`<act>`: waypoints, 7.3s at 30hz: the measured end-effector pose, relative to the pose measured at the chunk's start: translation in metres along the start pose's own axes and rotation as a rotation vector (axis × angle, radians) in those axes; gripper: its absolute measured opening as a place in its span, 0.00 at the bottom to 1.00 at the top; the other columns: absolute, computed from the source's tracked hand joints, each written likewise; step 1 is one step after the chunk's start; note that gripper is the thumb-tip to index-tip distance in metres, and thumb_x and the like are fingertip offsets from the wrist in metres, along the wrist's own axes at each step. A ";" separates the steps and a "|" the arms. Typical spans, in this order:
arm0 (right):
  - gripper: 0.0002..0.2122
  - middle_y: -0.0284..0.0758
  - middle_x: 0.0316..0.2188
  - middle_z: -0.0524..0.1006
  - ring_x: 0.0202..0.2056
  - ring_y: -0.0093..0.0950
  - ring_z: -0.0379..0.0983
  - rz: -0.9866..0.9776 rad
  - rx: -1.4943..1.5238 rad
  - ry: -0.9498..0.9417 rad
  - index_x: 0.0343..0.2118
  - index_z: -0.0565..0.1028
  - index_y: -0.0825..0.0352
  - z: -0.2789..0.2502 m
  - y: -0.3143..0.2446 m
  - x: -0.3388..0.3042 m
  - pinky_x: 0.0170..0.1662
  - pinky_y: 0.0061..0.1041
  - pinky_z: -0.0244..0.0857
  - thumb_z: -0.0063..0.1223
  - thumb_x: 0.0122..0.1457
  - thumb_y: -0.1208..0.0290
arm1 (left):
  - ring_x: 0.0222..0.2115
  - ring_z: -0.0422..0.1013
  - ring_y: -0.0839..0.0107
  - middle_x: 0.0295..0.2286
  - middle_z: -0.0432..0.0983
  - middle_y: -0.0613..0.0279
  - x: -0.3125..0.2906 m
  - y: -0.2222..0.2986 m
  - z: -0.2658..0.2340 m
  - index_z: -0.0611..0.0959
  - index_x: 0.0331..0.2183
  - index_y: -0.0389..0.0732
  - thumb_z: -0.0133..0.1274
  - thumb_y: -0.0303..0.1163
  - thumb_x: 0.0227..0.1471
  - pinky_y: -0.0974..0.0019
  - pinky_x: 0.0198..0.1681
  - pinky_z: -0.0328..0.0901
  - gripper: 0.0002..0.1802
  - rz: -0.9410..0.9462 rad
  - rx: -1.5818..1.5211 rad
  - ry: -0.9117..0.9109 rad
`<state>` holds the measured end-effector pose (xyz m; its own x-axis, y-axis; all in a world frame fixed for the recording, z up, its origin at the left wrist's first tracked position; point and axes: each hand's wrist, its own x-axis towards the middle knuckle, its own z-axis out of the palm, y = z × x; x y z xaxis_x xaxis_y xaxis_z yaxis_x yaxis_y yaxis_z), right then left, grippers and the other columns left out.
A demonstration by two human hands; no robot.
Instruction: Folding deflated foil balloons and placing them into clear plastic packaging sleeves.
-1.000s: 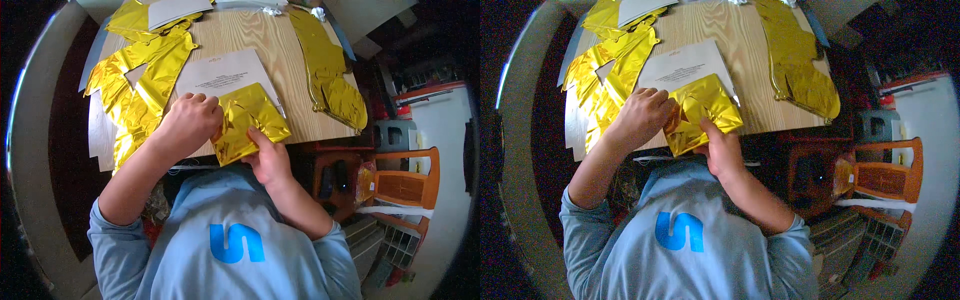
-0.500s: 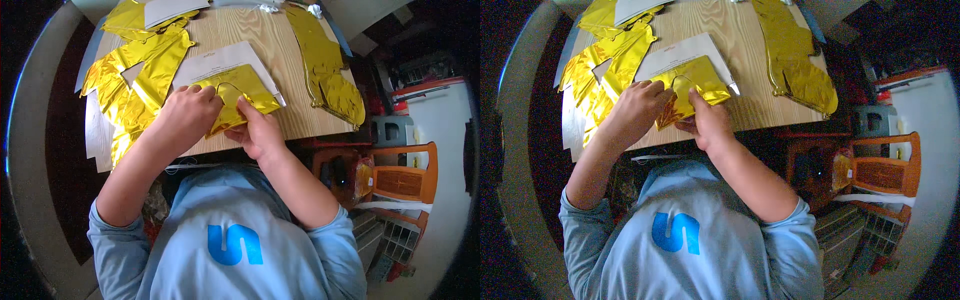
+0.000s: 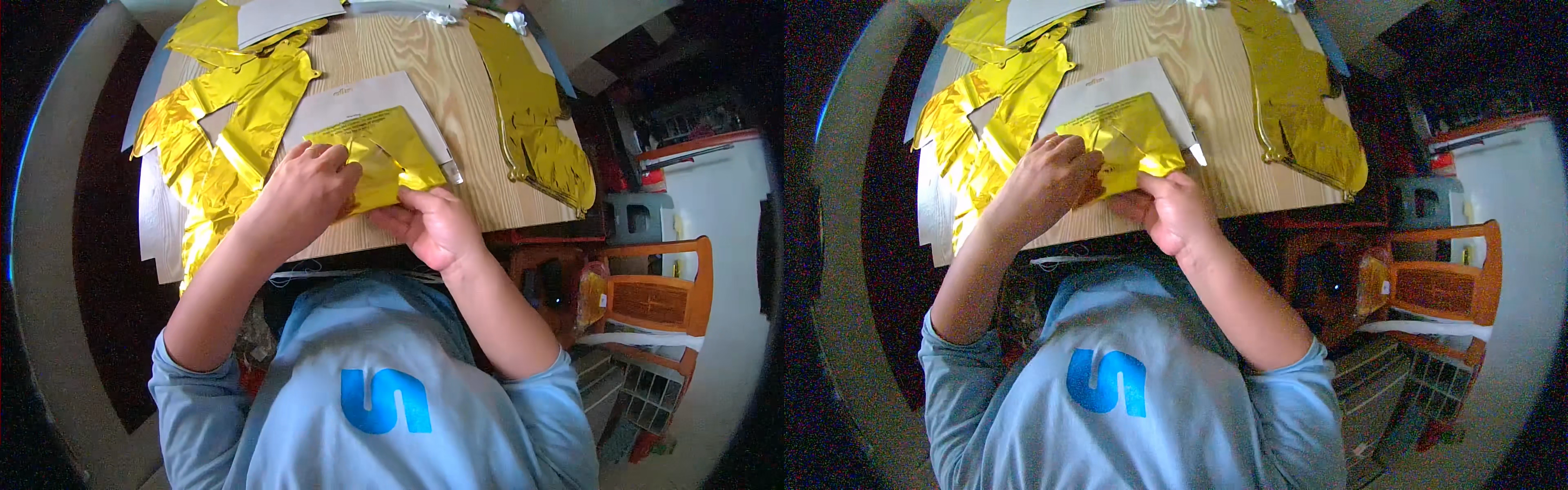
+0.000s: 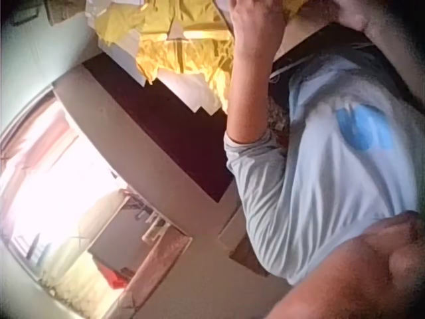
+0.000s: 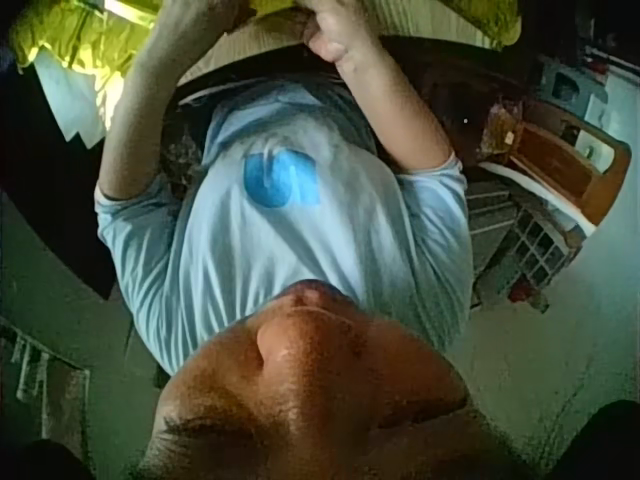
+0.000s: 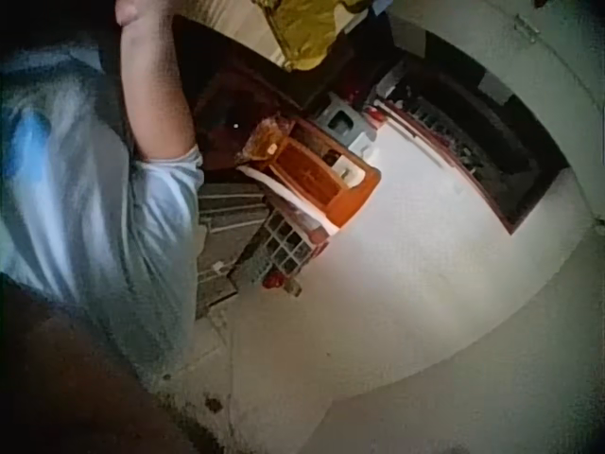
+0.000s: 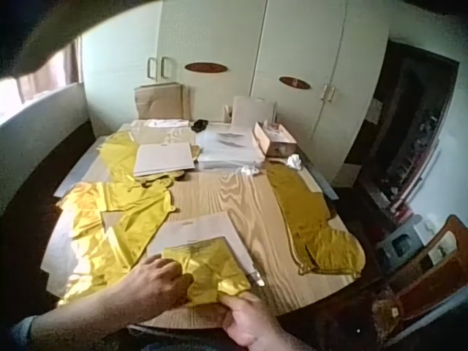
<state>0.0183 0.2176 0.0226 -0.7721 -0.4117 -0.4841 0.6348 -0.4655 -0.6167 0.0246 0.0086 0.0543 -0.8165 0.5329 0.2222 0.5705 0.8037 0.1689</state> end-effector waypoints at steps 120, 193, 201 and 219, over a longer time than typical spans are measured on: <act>0.06 0.42 0.36 0.79 0.38 0.42 0.79 -1.154 -2.219 -0.094 0.35 0.76 0.65 0.046 -0.202 0.300 0.40 0.40 0.75 0.51 0.55 0.76 | 0.65 0.53 0.45 0.62 0.60 0.46 0.006 -0.016 0.048 0.73 0.57 0.40 0.62 0.46 0.50 0.38 0.67 0.46 0.36 -0.209 -0.220 0.032; 0.11 0.34 0.38 0.75 0.40 0.36 0.71 -1.015 -1.743 -0.127 0.35 0.79 0.66 -0.092 -0.061 -0.024 0.45 0.34 0.66 0.66 0.48 0.76 | 0.62 0.59 0.47 0.57 0.67 0.51 0.040 0.017 0.032 0.78 0.53 0.43 0.58 0.31 0.47 0.40 0.65 0.52 0.28 0.238 -0.284 0.016; 0.12 0.34 0.35 0.73 0.38 0.36 0.70 -0.997 -1.780 -0.137 0.36 0.79 0.65 -0.089 -0.060 -0.044 0.43 0.35 0.66 0.67 0.46 0.76 | 0.64 0.55 0.48 0.61 0.63 0.51 0.015 0.042 0.057 0.76 0.57 0.46 0.58 0.34 0.50 0.39 0.66 0.48 0.31 0.129 -0.364 -0.086; 0.06 0.36 0.32 0.71 0.36 0.37 0.68 -1.056 -1.908 -0.276 0.31 0.72 0.64 -0.095 -0.055 -0.046 0.44 0.36 0.62 0.59 0.53 0.72 | 0.57 0.64 0.51 0.55 0.68 0.52 0.028 0.043 0.064 0.79 0.50 0.40 0.56 0.34 0.49 0.46 0.62 0.56 0.25 0.312 -0.359 0.038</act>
<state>0.0166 0.3370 0.0196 -0.5853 -0.7482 0.3124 -0.8080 0.5056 -0.3026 0.0201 0.0748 0.0067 -0.6012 0.7188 0.3490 0.7881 0.4611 0.4078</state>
